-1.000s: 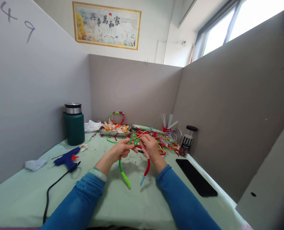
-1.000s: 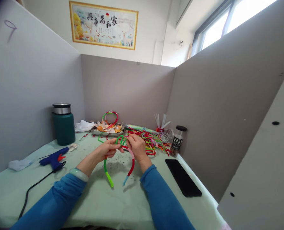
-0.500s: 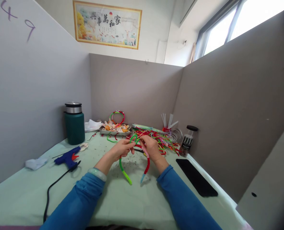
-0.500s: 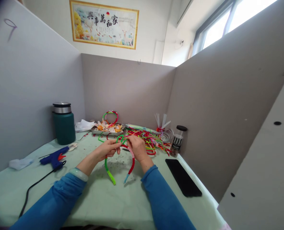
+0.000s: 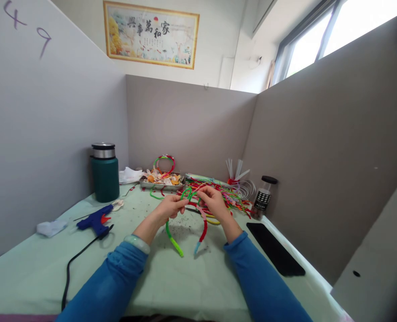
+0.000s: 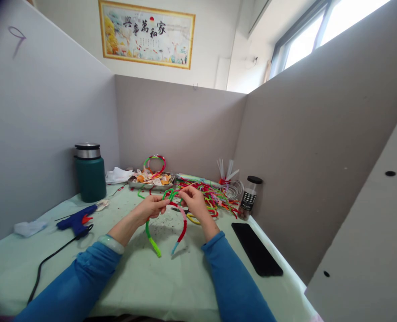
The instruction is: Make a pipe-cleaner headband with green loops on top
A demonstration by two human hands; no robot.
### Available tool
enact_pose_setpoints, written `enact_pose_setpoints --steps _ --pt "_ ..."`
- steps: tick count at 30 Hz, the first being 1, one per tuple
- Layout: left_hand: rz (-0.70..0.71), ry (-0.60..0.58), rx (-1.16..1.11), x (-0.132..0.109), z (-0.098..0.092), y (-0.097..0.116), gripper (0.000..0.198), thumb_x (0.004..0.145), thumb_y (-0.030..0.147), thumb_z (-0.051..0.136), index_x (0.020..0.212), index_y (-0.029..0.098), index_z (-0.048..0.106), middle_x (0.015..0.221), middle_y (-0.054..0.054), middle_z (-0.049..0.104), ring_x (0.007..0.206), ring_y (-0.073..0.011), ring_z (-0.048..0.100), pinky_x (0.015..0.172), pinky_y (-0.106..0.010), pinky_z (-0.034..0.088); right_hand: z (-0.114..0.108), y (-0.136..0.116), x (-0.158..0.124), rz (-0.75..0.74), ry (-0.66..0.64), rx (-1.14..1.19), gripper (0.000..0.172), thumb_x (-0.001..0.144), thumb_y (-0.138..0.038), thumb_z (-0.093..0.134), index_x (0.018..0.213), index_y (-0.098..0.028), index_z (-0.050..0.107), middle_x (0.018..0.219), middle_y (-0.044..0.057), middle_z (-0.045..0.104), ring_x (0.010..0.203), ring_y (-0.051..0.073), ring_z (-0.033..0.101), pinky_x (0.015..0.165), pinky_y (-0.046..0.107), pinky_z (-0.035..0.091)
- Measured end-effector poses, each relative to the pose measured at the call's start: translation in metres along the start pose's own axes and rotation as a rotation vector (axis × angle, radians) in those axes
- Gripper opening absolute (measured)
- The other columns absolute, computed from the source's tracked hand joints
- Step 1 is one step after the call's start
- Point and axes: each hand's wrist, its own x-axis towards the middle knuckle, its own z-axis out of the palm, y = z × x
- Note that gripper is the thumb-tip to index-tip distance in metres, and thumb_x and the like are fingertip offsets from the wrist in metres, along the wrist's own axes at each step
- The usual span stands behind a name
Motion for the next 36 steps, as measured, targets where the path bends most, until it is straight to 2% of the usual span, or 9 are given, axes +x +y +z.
enact_pose_setpoints --steps 4,7,11,14,18,21,25,30,36 --pt "-0.018 -0.054 -0.079 -0.002 0.001 0.001 0.041 0.068 0.049 0.065 0.059 0.017 0.041 0.043 0.008 0.036 0.033 -0.0013 0.018 0.037 -0.022 0.008 0.005 -0.003 0.000 0.006 0.075 0.111 0.022 0.071 -0.039 0.063 0.074 -0.017 0.056 0.057 -0.004 0.053 0.046 0.009 0.047 0.046 0.021 0.039" --pt "-0.024 -0.070 -0.090 -0.002 0.002 -0.001 0.039 0.067 0.048 0.066 0.063 0.018 0.042 0.044 0.010 0.029 0.034 -0.0016 0.016 0.038 -0.022 0.007 0.008 -0.003 0.000 0.052 0.092 0.195 0.023 0.068 -0.038 0.066 0.073 -0.017 0.057 0.058 -0.004 0.052 0.045 0.007 0.045 0.044 0.020 0.037" --pt "-0.026 -0.062 -0.065 -0.002 0.004 -0.002 0.037 0.065 0.047 0.068 0.068 0.016 0.048 0.049 0.009 0.034 0.036 -0.0010 0.018 0.039 -0.022 0.010 0.011 -0.005 -0.001 0.127 0.097 0.334 0.026 0.064 -0.036 0.070 0.075 -0.018 0.057 0.063 -0.005 0.052 0.047 0.005 0.045 0.046 0.019 0.038" --pt "-0.004 -0.061 -0.060 -0.003 0.005 0.000 0.036 0.064 0.045 0.070 0.070 0.015 0.051 0.048 0.010 0.030 0.038 -0.0017 0.019 0.040 -0.021 0.014 0.011 -0.007 -0.002 0.154 0.075 0.396 0.028 0.062 -0.035 0.072 0.078 -0.018 0.058 0.065 -0.005 0.054 0.049 0.006 0.047 0.049 0.020 0.041" --pt "0.004 -0.084 -0.063 -0.006 0.005 0.003 0.037 0.064 0.045 0.070 0.078 0.015 0.054 0.049 0.011 0.023 0.040 -0.0027 0.014 0.040 -0.022 0.007 0.012 -0.010 -0.004 0.158 0.043 0.371 0.027 0.061 -0.033 0.073 0.077 -0.017 0.058 0.065 -0.004 0.056 0.052 0.007 0.050 0.052 0.022 0.043" --pt "-0.026 -0.114 -0.065 -0.008 0.004 0.005 0.037 0.063 0.046 0.070 0.076 0.015 0.053 0.049 0.011 0.022 0.040 -0.0027 0.013 0.041 -0.023 0.006 0.012 -0.013 -0.005 0.160 0.034 0.343 0.027 0.061 -0.033 0.073 0.077 -0.017 0.058 0.064 -0.004 0.056 0.051 0.007 0.051 0.052 0.021 0.042" --pt "-0.039 -0.112 -0.079 -0.008 0.005 0.006 0.039 0.061 0.046 0.072 0.069 0.016 0.049 0.048 0.011 0.023 0.040 -0.0023 0.014 0.042 -0.023 0.007 0.011 -0.015 -0.006 0.172 0.006 0.283 0.030 0.060 -0.035 0.073 0.079 -0.017 0.058 0.067 -0.002 0.058 0.053 0.008 0.053 0.052 0.022 0.043" --pt "-0.051 -0.052 -0.033 -0.008 0.008 0.007 0.040 0.060 0.049 0.071 0.074 0.014 0.056 0.044 0.012 0.021 0.039 -0.0028 0.014 0.041 -0.023 0.010 0.009 -0.015 -0.005 0.136 -0.004 0.172 0.026 0.063 -0.036 0.070 0.078 -0.017 0.059 0.060 -0.003 0.056 0.050 0.009 0.051 0.050 0.022 0.042" --pt "-0.030 -0.119 -0.028 -0.011 0.008 0.010 0.036 0.066 0.044 0.067 0.078 0.011 0.061 0.042 0.012 0.022 0.039 -0.0035 0.014 0.040 -0.023 0.014 0.008 -0.013 -0.004 0.154 -0.010 0.205 0.026 0.064 -0.034 0.070 0.079 -0.016 0.059 0.061 -0.003 0.056 0.049 0.008 0.050 0.049 0.021 0.042"
